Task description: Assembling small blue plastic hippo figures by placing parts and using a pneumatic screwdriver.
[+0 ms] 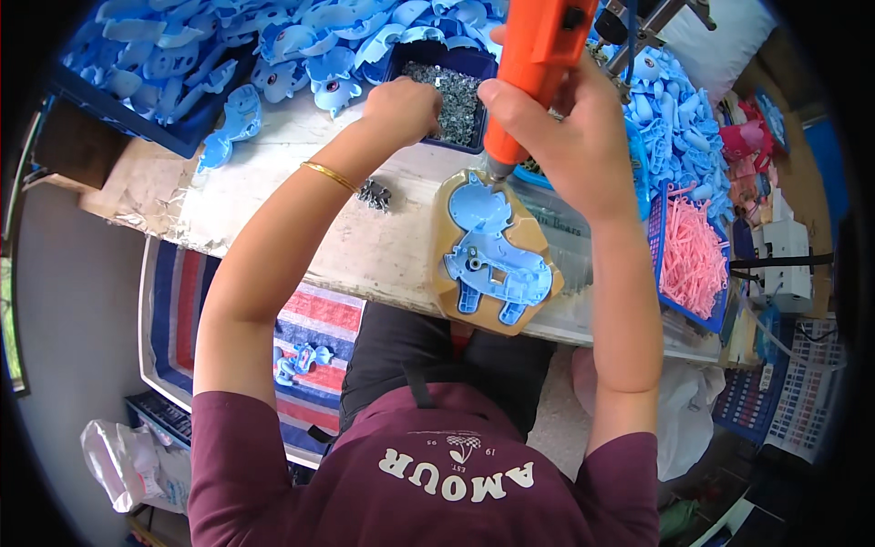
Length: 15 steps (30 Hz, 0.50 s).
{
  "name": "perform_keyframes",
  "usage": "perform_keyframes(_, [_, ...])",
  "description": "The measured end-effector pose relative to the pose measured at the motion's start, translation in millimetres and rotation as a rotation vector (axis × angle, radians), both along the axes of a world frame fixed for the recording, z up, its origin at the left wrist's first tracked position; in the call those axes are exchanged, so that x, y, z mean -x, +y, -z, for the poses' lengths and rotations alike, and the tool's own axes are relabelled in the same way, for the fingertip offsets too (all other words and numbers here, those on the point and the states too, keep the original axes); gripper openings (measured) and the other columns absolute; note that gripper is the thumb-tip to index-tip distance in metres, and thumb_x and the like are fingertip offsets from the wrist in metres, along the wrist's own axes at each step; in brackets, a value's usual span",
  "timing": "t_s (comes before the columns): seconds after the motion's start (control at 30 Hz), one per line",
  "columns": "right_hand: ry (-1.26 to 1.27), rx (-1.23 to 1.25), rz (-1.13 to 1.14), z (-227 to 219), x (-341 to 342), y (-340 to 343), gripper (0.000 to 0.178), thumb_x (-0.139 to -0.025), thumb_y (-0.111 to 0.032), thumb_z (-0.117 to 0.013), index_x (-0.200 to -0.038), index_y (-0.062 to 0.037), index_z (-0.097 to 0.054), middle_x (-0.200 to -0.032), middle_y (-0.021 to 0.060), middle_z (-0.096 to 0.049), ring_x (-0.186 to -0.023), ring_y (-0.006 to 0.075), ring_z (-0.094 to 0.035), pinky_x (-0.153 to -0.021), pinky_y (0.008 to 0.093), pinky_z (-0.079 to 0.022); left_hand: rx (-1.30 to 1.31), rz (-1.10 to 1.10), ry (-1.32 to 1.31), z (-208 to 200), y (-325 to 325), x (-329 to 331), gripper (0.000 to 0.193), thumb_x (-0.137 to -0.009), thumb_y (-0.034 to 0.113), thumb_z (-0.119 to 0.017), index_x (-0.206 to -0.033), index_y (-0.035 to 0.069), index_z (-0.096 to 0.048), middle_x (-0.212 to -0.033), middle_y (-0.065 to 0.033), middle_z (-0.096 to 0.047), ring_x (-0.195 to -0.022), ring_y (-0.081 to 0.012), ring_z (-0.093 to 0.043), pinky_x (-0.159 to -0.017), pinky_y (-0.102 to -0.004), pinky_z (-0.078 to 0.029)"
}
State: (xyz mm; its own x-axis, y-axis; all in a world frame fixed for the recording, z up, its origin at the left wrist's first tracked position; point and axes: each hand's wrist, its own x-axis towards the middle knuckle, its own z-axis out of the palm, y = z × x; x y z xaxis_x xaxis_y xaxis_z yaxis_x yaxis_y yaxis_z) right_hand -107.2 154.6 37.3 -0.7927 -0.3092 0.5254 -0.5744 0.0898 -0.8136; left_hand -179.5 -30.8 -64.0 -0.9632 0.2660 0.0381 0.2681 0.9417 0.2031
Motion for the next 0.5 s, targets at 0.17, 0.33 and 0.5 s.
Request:
perform_keyframes(0.17, [-0.032,-0.092,-0.014,-4.6,0.8,10.9,0.043,-0.086,-0.016,-0.073,-0.122,0.0006,-0.058,-0.113,0.0077,-0.065,-0.092,0.0112,-0.062,-0.083,0.0287,-0.052,0.051,0.045,0.158,-1.6,-6.2,-14.7,0.016,-0.084,0.029,-0.068,-0.092,0.017,-0.074,-0.089,-0.0072,-0.072,-0.097,-0.0296,-0.065,-0.079,-0.0427,-0.055])
perform_keyframes(0.33, [-0.087,-0.032,-0.026,0.7,-1.3,12.7,0.042,-0.087,-0.016,-0.070,-0.121,0.0027,-0.056,-0.110,0.0107,-0.065,-0.090,0.0147,-0.064,-0.083,0.0320,-0.053,-0.131,0.182,0.377,-0.8,-1.8,-35.8,0.012,-0.086,0.025,-0.065,-0.089,0.017,-0.073,-0.080,-0.0033,-0.071,-0.086,-0.0277,-0.065,-0.072,-0.0408,-0.054])
perform_keyframes(0.5, [-0.185,0.076,-0.089,-9.4,-19.7,4.9,0.037,-0.089,-0.018,-0.059,-0.118,0.0043,-0.052,-0.088,0.0110,-0.066,-0.073,0.0160,-0.064,-0.072,0.0308,-0.053,-0.402,0.375,0.433,-13.5,18.3,-87.9,0.009,-0.082,0.023,-0.071,-0.087,0.016,-0.070,-0.077,0.0004,-0.066,-0.079,-0.0228,-0.062,-0.065,-0.0358,-0.052])
